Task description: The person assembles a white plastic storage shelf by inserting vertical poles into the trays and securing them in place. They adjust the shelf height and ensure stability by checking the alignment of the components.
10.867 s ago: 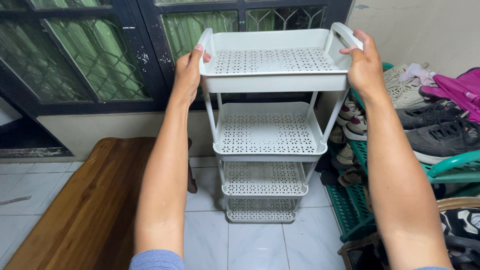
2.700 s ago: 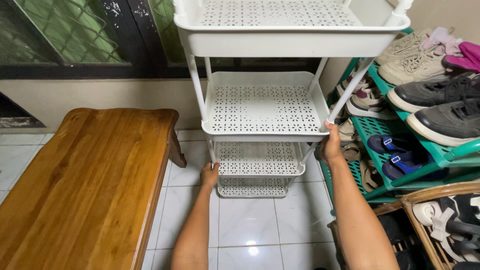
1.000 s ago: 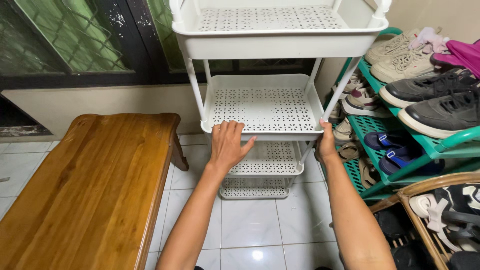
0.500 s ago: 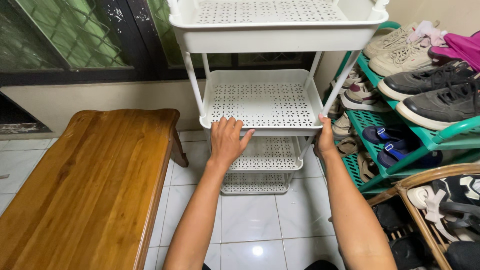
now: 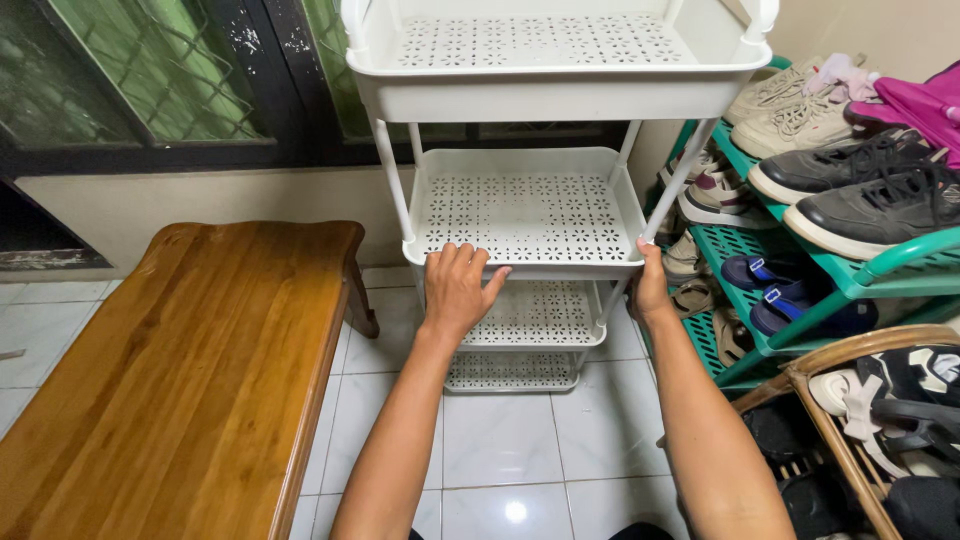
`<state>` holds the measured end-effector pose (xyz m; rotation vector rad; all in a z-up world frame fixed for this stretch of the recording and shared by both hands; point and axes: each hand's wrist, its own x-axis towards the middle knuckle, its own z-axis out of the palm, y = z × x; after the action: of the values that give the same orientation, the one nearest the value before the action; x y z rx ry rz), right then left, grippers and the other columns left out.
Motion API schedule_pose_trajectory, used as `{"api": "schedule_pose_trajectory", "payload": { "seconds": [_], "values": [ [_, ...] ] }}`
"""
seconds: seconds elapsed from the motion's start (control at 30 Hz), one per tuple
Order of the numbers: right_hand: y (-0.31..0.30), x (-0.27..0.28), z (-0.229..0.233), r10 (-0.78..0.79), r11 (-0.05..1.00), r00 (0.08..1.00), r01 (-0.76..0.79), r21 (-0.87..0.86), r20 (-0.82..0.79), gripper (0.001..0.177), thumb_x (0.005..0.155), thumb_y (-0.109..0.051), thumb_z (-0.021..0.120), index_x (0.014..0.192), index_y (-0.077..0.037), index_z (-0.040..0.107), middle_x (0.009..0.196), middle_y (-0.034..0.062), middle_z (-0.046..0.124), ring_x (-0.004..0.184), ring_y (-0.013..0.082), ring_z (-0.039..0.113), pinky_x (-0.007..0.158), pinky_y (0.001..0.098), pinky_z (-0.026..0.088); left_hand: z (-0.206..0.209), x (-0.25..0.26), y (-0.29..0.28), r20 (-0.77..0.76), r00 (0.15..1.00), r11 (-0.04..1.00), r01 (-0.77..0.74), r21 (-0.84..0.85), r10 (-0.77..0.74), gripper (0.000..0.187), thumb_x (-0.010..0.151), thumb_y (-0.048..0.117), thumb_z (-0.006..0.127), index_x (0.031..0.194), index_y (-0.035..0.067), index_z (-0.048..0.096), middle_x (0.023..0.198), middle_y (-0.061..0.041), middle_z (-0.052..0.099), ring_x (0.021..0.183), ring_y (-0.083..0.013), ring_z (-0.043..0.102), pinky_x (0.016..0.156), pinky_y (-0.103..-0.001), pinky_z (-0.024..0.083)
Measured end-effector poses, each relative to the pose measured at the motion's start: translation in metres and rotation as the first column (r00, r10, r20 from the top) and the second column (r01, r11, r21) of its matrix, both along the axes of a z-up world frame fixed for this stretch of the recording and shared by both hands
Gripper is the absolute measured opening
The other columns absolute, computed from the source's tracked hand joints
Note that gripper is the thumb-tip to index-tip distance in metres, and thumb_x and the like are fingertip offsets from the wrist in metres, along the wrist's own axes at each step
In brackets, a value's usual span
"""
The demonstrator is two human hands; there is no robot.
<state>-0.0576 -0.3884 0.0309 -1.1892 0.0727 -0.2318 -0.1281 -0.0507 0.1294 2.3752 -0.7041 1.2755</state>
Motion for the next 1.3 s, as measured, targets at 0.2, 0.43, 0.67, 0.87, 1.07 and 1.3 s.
{"api": "schedule_pose_trajectory", "payload": {
  "seconds": [0.2, 0.43, 0.67, 0.87, 1.07, 1.3],
  "values": [
    [-0.002, -0.003, 0.000, 0.014, 1.000, 0.998, -0.014, -0.009, -0.055, 0.061, 0.086, -0.058, 0.055, 0.125, -0.011, 0.060, 0.110, 0.0052, 0.066, 0.100, 0.0201, 0.059, 0.087, 0.0361, 0.044, -0.004, -0.001, -0.001, -0.001, 1.000, 1.000, -0.004, -0.013, 0.004, 0.033, 0.082, 0.037, 0.082, 0.086, 0.008, 0.066, 0.084, -0.005, 0.059, 0.085, -0.0265, 0.053, 0.073, -0.042, 0.038],
    [-0.009, 0.006, 0.010, -0.001, 0.980, 0.985, -0.033, -0.196, -0.172, 0.071, 0.098, -0.067, 0.044, 0.129, -0.006, 0.061, 0.106, 0.0110, 0.064, 0.091, 0.0222, 0.055, 0.080, 0.0382, 0.043, 0.002, 0.017, 0.001, -0.072, 0.997, 1.000, -0.004, 0.009, 0.005, 0.034, 0.085, 0.038, 0.079, 0.084, 0.006, 0.067, 0.084, -0.008, 0.063, 0.086, -0.0285, 0.054, 0.076, -0.044, 0.039],
    [-0.030, 0.020, -0.024, -0.066, 0.994, 0.993, 0.056, -0.099, -0.101, 0.061, 0.106, -0.053, 0.033, 0.147, -0.011, 0.048, 0.141, 0.0013, 0.057, 0.128, 0.0138, 0.053, 0.103, 0.0328, 0.040, 0.003, 0.035, 0.000, -0.139, 0.990, 0.999, -0.002, 0.034, 0.007, 0.035, 0.085, 0.038, 0.076, 0.091, 0.004, 0.071, 0.090, -0.010, 0.067, 0.091, -0.0297, 0.056, 0.080, -0.045, 0.040],
    [-0.025, 0.008, -0.034, -0.097, 0.815, 0.988, 0.149, -0.560, 0.121, 0.044, 0.100, -0.016, 0.046, 0.141, -0.003, 0.055, 0.116, 0.0102, 0.069, 0.101, 0.0162, 0.060, 0.088, 0.0307, 0.048, 0.003, 0.041, 0.008, -0.173, 0.984, 0.996, 0.045, 0.073, -0.032, 0.031, 0.086, 0.033, 0.074, 0.097, 0.004, 0.071, 0.094, -0.009, 0.067, 0.094, -0.0283, 0.056, 0.084, -0.044, 0.040],
    [0.009, -0.041, -0.007, -0.137, 0.688, 0.974, 0.223, -0.691, 0.179, 0.033, 0.103, -0.019, 0.052, 0.132, -0.007, 0.061, 0.098, 0.0123, 0.071, 0.080, 0.0176, 0.061, 0.076, 0.0324, 0.050, 0.014, 0.052, 0.029, -0.375, 0.927, 0.991, 0.043, 0.124, 0.007, 0.050, 0.093, 0.052, 0.063, 0.104, 0.004, 0.071, 0.105, -0.012, 0.065, 0.106, -0.0304, 0.050, 0.097, -0.047, 0.033],
    [0.079, -0.108, 0.001, -0.218, 0.586, 0.906, 0.419, -0.694, 0.363, 0.030, 0.103, -0.021, 0.056, 0.128, -0.006, 0.063, 0.102, 0.0181, 0.074, 0.091, 0.0251, 0.074, 0.075, 0.0364, 0.056, -0.009, 0.088, 0.048, -0.433, 0.890, 0.989, -0.116, 0.086, 0.142, 0.081, 0.097, 0.069, 0.045, 0.147, 0.006, 0.043, 0.159, -0.028, 0.018, 0.149, -0.0455, 0.002, 0.113, -0.063, 0.000]
  ]
}}
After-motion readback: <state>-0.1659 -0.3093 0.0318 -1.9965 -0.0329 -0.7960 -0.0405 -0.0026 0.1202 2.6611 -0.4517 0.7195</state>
